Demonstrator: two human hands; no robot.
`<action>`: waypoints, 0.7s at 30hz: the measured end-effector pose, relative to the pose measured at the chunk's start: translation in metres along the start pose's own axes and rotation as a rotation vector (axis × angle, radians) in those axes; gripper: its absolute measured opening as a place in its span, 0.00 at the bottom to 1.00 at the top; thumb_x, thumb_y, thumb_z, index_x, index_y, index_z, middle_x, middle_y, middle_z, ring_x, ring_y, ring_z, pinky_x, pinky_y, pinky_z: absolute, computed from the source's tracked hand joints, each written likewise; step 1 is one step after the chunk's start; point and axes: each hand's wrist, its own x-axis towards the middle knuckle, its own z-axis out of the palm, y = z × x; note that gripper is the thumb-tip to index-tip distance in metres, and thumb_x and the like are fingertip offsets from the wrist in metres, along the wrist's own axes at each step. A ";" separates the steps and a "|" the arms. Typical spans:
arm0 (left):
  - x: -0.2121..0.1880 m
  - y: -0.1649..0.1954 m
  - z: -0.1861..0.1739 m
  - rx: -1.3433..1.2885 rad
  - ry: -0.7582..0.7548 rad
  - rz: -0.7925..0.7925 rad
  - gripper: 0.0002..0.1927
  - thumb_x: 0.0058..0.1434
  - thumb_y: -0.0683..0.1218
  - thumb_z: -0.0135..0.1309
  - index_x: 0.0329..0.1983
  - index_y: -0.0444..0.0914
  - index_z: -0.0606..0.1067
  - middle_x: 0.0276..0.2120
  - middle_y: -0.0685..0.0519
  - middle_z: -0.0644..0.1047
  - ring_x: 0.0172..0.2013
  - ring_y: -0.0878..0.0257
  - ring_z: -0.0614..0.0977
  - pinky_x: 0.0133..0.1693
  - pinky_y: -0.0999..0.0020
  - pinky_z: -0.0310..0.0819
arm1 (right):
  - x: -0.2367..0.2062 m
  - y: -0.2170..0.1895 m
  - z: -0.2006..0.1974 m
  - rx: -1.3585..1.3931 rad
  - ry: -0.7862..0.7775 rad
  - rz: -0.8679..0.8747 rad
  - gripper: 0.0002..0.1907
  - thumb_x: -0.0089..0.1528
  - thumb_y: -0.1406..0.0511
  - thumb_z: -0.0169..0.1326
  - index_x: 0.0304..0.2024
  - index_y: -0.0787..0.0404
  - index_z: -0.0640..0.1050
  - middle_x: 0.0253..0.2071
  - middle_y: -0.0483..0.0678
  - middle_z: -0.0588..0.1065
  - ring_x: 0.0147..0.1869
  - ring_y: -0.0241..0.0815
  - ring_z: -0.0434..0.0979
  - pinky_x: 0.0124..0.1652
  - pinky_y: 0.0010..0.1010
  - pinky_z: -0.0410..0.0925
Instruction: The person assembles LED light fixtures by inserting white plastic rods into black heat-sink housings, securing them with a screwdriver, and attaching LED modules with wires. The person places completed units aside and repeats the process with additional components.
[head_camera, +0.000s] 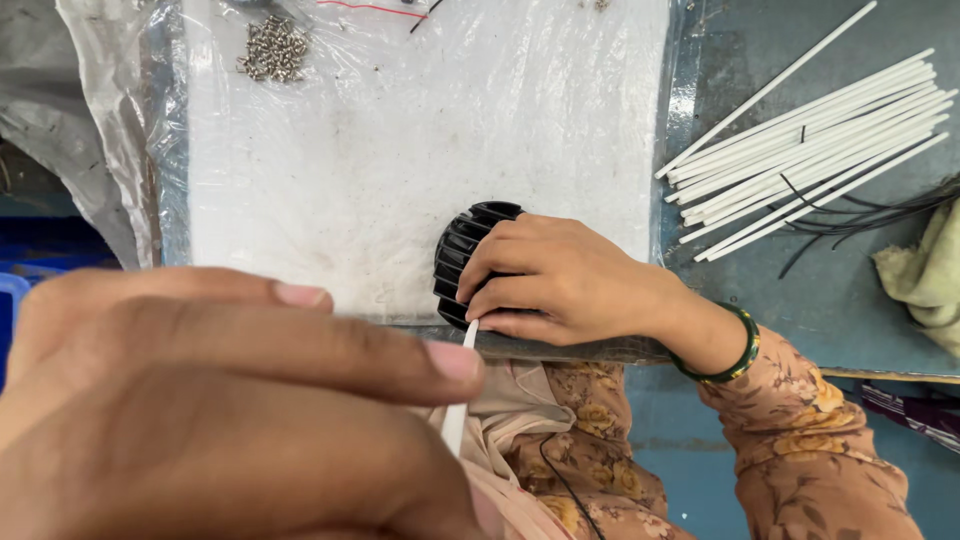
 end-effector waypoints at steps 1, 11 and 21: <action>-0.001 -0.001 0.001 0.001 0.001 -0.008 0.09 0.63 0.61 0.53 0.29 0.61 0.79 0.37 0.72 0.84 0.45 0.75 0.85 0.45 0.64 0.76 | 0.001 0.000 0.000 -0.011 -0.003 -0.003 0.06 0.63 0.63 0.63 0.41 0.55 0.79 0.47 0.42 0.77 0.51 0.45 0.77 0.47 0.37 0.69; -0.003 -0.005 0.010 0.004 0.015 -0.005 0.09 0.66 0.56 0.53 0.32 0.54 0.78 0.32 0.66 0.82 0.38 0.71 0.83 0.39 0.64 0.74 | 0.011 -0.006 -0.006 0.003 -0.061 0.014 0.14 0.61 0.61 0.63 0.47 0.58 0.81 0.50 0.45 0.76 0.53 0.48 0.75 0.48 0.39 0.69; 0.003 -0.007 0.009 0.003 0.040 0.013 0.09 0.69 0.52 0.52 0.35 0.47 0.78 0.28 0.60 0.80 0.30 0.67 0.80 0.33 0.65 0.72 | 0.003 0.002 0.003 -0.051 -0.087 0.066 0.10 0.59 0.58 0.62 0.36 0.55 0.79 0.50 0.41 0.77 0.52 0.47 0.76 0.46 0.40 0.69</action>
